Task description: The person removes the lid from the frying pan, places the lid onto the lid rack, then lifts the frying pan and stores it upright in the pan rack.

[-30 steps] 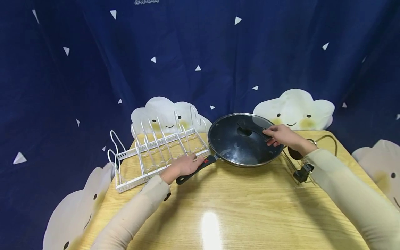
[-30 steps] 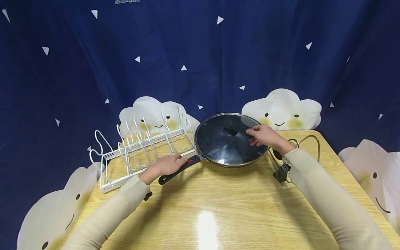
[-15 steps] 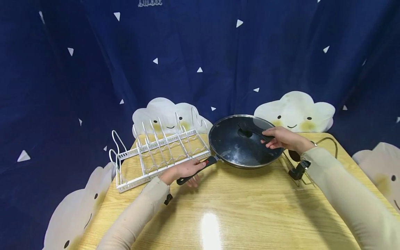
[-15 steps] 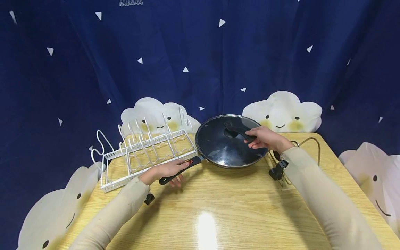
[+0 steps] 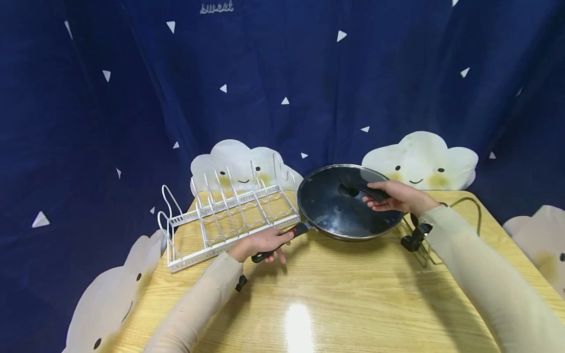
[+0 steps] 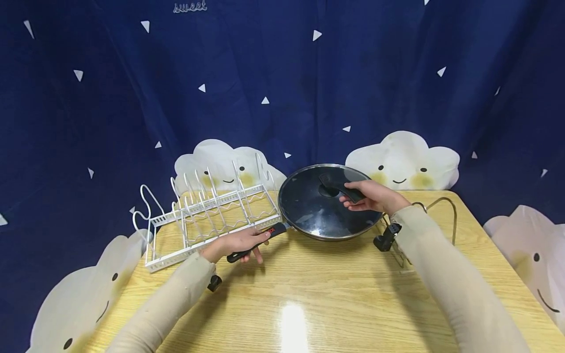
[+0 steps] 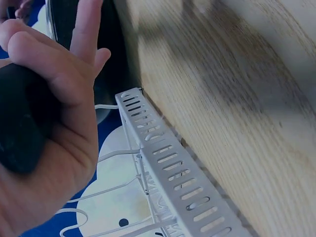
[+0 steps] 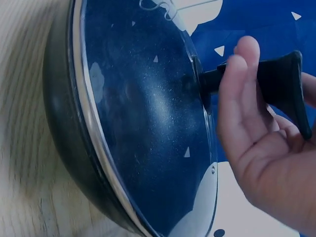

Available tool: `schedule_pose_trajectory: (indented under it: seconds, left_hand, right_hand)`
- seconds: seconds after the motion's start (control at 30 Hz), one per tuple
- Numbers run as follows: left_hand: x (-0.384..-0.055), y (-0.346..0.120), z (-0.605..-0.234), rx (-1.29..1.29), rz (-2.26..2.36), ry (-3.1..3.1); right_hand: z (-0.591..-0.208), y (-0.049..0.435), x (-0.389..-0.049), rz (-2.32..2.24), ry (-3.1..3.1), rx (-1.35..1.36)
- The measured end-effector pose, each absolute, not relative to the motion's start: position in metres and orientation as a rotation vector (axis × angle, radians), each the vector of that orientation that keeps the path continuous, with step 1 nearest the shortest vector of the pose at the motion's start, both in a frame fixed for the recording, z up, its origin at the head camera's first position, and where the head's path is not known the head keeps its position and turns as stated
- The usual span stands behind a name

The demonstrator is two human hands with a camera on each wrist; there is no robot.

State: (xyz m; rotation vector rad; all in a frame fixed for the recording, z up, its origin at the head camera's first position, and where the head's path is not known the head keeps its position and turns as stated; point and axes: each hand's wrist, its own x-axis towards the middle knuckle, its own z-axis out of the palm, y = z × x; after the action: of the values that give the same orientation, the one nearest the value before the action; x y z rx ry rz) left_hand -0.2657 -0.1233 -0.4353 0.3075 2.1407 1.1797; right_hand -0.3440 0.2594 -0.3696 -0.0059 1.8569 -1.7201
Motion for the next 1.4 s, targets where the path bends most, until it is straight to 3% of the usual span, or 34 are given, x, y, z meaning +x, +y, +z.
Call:
schedule_pose_trajectory:
  seconds: [0.5, 0.8, 1.07, 1.4]
  left_hand:
    - [-0.263, -0.121, -0.431, 0.307, 1.141, 2.212]
    - [-0.263, -0.122, -0.434, 0.312, 1.126, 2.233]
    - [-0.261, -0.120, -0.433, 0.286, 1.142, 2.245]
    - [-0.260, -0.121, -0.433, 0.273, 1.160, 2.246]
  right_hand:
    - [-0.373, 0.263, -0.354, -1.894, 1.172, -0.100]
    - [-0.374, 0.254, -0.356, -1.877, 1.456, 0.072]
    - [-0.373, 0.257, -0.357, -1.925, 1.092, 0.002]
    - [-0.375, 0.248, -0.352, -1.997, 1.061, -0.043]
